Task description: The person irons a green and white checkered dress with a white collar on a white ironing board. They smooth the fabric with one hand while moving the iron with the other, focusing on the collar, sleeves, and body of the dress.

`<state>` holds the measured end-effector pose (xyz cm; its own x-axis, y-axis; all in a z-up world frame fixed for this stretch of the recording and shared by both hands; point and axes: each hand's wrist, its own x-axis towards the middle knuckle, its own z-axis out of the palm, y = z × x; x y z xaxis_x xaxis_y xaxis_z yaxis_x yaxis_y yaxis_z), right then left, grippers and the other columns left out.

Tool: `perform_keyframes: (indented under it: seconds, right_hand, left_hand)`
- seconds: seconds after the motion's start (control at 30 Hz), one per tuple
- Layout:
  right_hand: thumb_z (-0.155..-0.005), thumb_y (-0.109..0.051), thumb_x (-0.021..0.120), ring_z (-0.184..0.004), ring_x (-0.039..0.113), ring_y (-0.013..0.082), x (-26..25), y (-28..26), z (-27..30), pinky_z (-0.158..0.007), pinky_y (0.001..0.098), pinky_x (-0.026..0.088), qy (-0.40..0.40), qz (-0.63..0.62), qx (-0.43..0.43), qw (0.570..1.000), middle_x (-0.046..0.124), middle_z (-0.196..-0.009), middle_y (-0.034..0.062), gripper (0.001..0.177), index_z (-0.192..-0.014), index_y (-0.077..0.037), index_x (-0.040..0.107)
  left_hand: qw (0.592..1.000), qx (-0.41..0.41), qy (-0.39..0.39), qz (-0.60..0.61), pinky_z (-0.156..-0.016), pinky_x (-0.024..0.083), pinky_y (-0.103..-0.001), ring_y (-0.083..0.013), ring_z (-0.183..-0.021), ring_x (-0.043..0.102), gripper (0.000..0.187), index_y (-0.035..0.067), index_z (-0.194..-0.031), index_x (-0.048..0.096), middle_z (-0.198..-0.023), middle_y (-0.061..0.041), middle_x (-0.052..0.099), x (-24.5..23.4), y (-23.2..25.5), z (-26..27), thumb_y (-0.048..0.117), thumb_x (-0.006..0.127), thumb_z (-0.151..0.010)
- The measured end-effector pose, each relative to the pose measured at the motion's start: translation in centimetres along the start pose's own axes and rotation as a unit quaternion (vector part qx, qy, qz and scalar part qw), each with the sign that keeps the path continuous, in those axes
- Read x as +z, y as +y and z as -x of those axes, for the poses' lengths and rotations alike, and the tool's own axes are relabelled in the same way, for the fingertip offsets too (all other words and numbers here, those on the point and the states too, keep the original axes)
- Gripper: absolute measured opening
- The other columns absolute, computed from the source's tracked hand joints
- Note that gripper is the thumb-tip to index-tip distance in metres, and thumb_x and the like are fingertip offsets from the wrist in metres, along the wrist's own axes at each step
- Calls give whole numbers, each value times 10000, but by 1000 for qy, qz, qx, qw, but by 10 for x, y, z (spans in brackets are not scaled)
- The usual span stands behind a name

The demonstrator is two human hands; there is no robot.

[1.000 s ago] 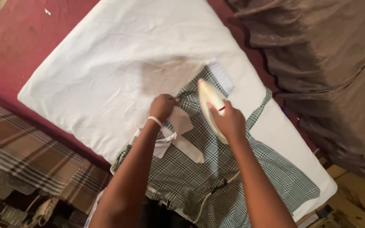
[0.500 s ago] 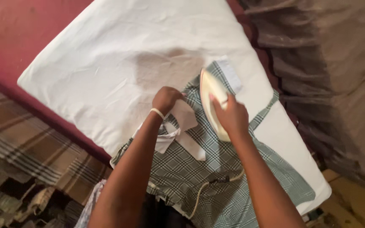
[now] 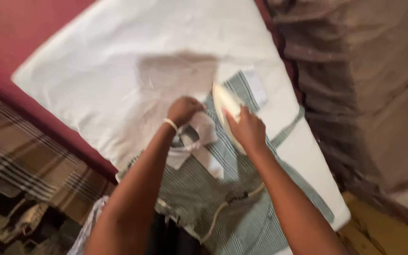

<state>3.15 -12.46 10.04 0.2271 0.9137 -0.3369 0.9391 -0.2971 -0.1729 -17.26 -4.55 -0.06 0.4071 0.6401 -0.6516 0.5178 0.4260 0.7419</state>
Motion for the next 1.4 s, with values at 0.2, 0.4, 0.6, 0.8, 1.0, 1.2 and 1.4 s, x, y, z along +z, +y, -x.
perform_keyframes:
  seconds: [0.2, 0.4, 0.6, 0.8, 1.0, 1.2, 1.4]
  right_hand:
    - [-958, -601, 647, -789, 709, 475, -7, -12, -31, -712, 532, 561, 30, -59, 116, 991, 712, -819, 280, 622, -946, 20, 673]
    - [-947, -604, 646, -778, 709, 471, -9, -13, -30, -699, 531, 563, 31, -74, 115, 990, 716, -807, 267, 620, -933, 16, 670]
    - [-935, -588, 655, -750, 708, 473, -7, -2, -26, -663, 539, 558, 23, -60, 34, 997, 719, -813, 270, 635, -1068, 32, 671]
    - [-955, -616, 642, -802, 729, 440, -7, 2, -24, -703, 514, 576, 9, -77, 51, 996, 735, -840, 246, 657, -1108, 22, 675]
    - [-957, -623, 652, -773, 727, 439, -13, 13, -29, -688, 522, 566, -9, -21, -7, 1000, 732, -827, 252, 669, -1140, 21, 666]
    - [-961, -645, 673, -799, 719, 435, -13, 14, -35, -720, 511, 573, 23, -27, 61, 997, 722, -861, 261, 651, -1020, 4, 686]
    - [-961, -621, 658, -808, 706, 464, -24, 5, -46, -701, 530, 558, 43, -34, 101, 993, 720, -856, 270, 637, -968, 16, 681]
  left_hand:
    - [993, 58, 101, -4, -802, 518, -428, -341, -869, 677, 325, 33, -1038, 725, -983, -187, 718, 28, -15, 44, 308, 751, -868]
    - [997, 56, -56, -3, -961, 449, -553, -529, -1172, 525, 680, -73, -1362, 475, -1290, -352, 542, 221, -102, 250, 222, 811, -849]
    - [941, -151, -249, 170, -948, 493, -478, -372, -1123, 597, 726, -22, -1382, 352, -1194, -224, 587, 307, -123, 317, 317, 786, -908]
    - [917, -128, -273, 261, -907, 487, -465, -317, -1037, 580, 516, -15, -1267, 430, -1080, -200, 571, 290, -52, 351, 334, 705, -1007]
    - [893, -88, -290, 332, -866, 481, -452, -263, -951, 563, 382, -9, -1152, 508, -965, -176, 554, 252, 14, 350, 352, 625, -1105]
    - [877, -11, -316, 362, -825, 475, -439, -209, -866, 547, 410, -2, -1037, 586, -851, -152, 538, 221, 43, 344, 369, 544, -1204]
    - [976, 48, -195, 83, -731, 510, -526, -488, -822, 662, 402, -28, -1120, 597, -877, -243, 658, 175, 48, 277, 371, 606, -1068]
